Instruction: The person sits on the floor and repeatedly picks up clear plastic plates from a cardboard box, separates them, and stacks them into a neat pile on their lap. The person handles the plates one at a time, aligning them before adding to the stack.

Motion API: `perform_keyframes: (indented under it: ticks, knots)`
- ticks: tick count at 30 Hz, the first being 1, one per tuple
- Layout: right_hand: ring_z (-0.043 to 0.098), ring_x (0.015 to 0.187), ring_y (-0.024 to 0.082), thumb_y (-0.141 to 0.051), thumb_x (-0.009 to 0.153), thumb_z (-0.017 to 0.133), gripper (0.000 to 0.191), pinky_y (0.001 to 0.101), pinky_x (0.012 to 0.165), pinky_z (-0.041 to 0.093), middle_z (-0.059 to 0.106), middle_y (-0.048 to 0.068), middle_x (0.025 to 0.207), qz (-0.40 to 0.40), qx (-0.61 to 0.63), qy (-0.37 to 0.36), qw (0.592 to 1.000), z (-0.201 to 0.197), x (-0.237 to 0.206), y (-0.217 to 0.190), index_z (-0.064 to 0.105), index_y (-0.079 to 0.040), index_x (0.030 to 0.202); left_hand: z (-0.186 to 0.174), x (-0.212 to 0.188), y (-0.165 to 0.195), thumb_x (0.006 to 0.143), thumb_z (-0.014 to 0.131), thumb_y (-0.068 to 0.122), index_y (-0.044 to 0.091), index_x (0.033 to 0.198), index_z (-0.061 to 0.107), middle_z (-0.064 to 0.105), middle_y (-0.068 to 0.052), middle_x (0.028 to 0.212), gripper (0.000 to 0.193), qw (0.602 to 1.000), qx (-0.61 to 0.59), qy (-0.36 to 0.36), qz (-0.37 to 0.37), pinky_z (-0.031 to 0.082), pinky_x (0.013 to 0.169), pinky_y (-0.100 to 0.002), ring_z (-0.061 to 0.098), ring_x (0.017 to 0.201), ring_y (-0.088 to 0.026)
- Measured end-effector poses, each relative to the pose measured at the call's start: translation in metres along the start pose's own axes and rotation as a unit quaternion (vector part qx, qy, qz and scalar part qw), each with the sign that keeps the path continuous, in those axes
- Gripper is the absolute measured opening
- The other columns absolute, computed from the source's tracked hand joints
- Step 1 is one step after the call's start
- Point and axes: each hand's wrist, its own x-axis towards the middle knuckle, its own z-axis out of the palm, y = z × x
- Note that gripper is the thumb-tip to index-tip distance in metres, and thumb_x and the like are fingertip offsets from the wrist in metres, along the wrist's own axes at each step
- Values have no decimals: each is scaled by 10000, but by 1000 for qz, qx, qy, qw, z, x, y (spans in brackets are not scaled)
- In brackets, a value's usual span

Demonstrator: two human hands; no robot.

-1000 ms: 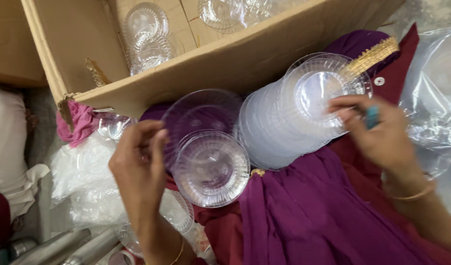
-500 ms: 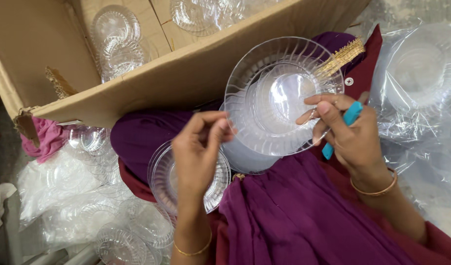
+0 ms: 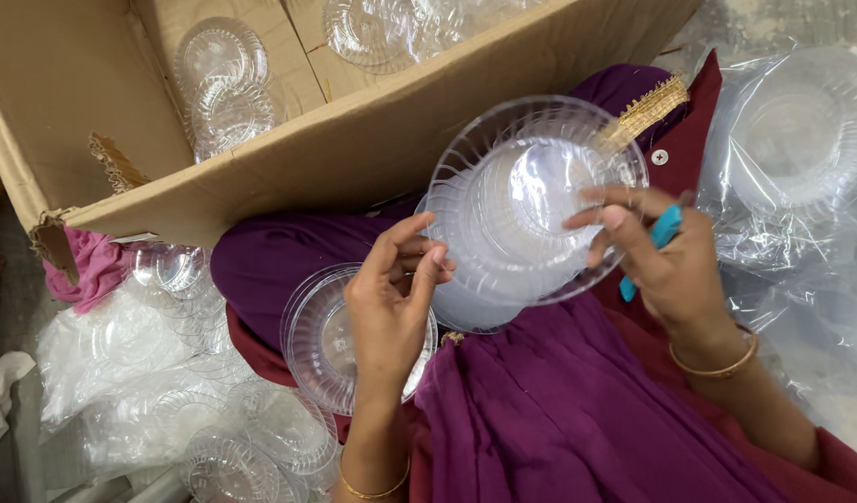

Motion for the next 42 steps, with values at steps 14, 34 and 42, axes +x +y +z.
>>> perform_keyframes:
  ticks: [14, 34, 42]
  knots:
    - [676, 641, 95, -91, 1080, 585, 226, 175, 436, 360, 760, 204, 987, 4, -64, 42, 997, -7, 2, -8, 671, 75, 1207, -10, 5, -2, 997, 663, 63, -50, 1109, 736, 777, -94, 928, 176, 998, -55, 20, -27, 666, 777, -258, 766, 825, -125]
    - [417, 554, 66, -598, 974, 550, 588, 226, 510, 402, 430, -70, 631, -83, -131, -352, 923, -65, -28, 3, 647, -56, 1183, -34, 16, 29, 1018, 613, 179, 18, 1075, 765, 828, -69, 860, 229, 941, 45, -335, 11, 630, 605, -206, 791, 668, -107]
    - [363, 468, 72, -801, 562, 796, 886, 240, 427, 293, 330, -61, 613, -218, -171, -500, 821, -40, 5, -8, 527, -63, 970, 0, 23, 64, 995, 607, 269, 41, 963, 780, 821, -55, 806, 289, 912, 72, -403, -18, 614, 528, -243, 765, 578, -101]
